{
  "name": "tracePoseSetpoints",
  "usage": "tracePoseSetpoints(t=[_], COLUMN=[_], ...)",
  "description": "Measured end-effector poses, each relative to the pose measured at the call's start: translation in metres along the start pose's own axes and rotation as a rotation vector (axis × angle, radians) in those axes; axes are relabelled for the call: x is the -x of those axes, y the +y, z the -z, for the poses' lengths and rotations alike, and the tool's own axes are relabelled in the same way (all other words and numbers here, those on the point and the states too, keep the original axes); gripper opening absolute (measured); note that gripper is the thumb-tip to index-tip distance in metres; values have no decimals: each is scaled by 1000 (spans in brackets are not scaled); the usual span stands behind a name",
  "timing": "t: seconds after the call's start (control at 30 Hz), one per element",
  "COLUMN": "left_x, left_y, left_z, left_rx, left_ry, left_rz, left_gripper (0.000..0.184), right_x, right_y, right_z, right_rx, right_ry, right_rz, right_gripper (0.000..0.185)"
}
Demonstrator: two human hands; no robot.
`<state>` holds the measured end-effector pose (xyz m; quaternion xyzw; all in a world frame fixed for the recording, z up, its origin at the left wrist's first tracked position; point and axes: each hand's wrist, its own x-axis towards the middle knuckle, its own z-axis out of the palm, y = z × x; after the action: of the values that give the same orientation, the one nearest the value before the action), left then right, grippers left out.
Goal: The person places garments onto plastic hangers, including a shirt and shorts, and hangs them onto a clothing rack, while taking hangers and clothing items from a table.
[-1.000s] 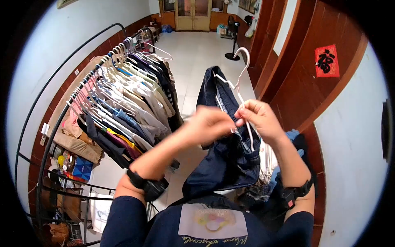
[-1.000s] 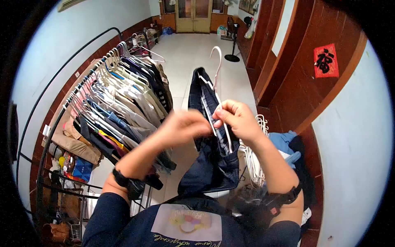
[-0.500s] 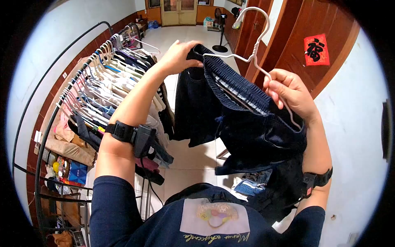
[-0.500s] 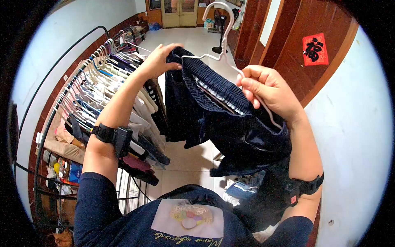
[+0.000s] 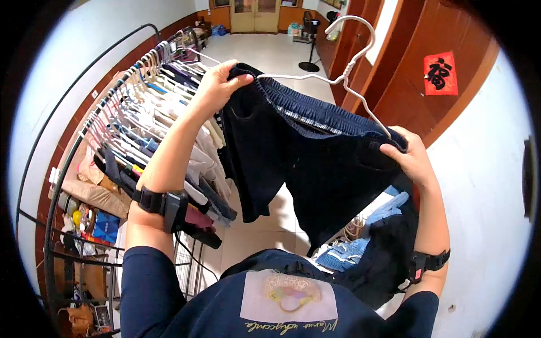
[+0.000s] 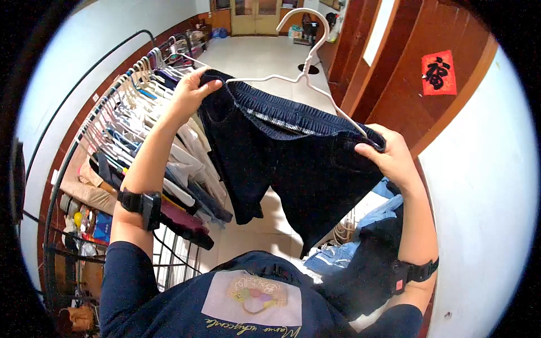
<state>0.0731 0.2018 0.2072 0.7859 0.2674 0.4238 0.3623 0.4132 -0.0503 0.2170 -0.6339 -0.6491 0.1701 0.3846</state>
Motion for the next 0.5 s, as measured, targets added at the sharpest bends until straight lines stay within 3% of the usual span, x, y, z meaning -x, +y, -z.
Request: tracePoseSetpoints(t=[0.13,0.2,0.27,0.4,0.47,0.5], left_x=[49,81,121,195,219,229], left_y=[12,13,24,22,34,35], left_z=[3,11,11,7,11,17], left_rx=[-286,-205,-234,-131,-100,-75], left_ry=[124,-92,-279,-620,-669,-698], left_rz=[-159,108,203,244,270,302], left_gripper=[30,33,34,36,38,38], right_x=[8,16,25,27,16,9], right_y=[1,-3,-2,4,-3,-6], right_z=[-2,3,3,1,-7,-14], right_rx=[32,54,58,133,70,38], right_ry=[34,-97,-191,-457,-640,-677], right_rz=[29,57,122,275,210,286], right_gripper=[27,28,28,33,35,33])
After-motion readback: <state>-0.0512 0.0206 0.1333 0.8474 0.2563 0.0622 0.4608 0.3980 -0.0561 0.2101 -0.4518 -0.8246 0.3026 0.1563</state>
